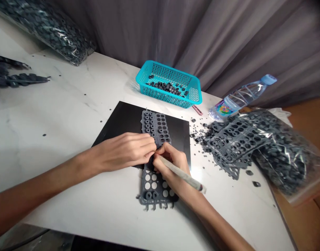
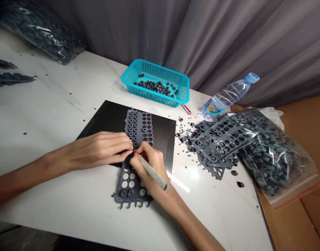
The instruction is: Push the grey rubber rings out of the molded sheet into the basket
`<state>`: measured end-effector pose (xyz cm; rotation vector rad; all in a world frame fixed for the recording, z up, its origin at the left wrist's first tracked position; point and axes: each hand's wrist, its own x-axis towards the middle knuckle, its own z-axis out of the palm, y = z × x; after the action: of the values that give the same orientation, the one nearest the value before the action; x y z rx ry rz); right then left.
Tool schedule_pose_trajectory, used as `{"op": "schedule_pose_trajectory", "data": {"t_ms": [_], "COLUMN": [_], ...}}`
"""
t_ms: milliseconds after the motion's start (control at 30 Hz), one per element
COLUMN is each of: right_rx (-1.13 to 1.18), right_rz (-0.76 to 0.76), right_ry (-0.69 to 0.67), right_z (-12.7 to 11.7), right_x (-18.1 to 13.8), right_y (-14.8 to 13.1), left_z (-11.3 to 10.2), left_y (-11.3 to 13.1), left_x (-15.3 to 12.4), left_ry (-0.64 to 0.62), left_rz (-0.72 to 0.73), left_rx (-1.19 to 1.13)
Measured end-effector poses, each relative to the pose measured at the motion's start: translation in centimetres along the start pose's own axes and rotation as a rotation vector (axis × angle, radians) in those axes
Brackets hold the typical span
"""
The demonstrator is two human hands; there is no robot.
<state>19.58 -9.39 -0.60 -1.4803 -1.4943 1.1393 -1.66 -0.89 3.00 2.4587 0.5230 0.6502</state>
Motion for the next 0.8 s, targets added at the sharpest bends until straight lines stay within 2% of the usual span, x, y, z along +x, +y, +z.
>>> {"op": "schedule_pose_trajectory", "data": {"t_ms": [33,100,167,200,300,400,500,800], "right_rx": [-0.004,0.066,0.188,0.236,0.297,0.261,0.207,0.062], "right_rz": [0.0,0.031,0.069,0.075,0.039,-0.02,-0.05,-0.046], "right_ry": [0.012,-0.006,-0.029,-0.026,0.064,0.166,0.233,0.211], "right_z": [0.1,0.2,0.1,-0.1,-0.7,-1.7,-2.6,-2.9], "right_x": [-0.1,-0.2,-0.2,-0.2,0.0,0.6,1.2,1.3], "right_y": [0.1,0.2,0.3,0.3,0.4,0.5,1.0,1.9], "left_z": [-0.8,-2.6,-3.7,-3.9,-2.8,-1.2,-0.4,0.6], "left_y": [0.1,-0.1,-0.8,-1.2,-2.0,-1.8,-1.4,-1.3], "left_x": [0.2,0.7,1.1,1.3,1.6,1.5,1.3,1.0], "left_ry": [0.125,0.499,0.633,0.612,0.438,0.293,0.211,0.005], "left_rz": [-0.019,-0.151,-0.241,-0.284,-0.44,-0.545,-0.621,-0.709], "left_rx": [-0.072,-0.239,-0.444,-0.559,-0.815,-0.913,-0.981,-1.162]}}
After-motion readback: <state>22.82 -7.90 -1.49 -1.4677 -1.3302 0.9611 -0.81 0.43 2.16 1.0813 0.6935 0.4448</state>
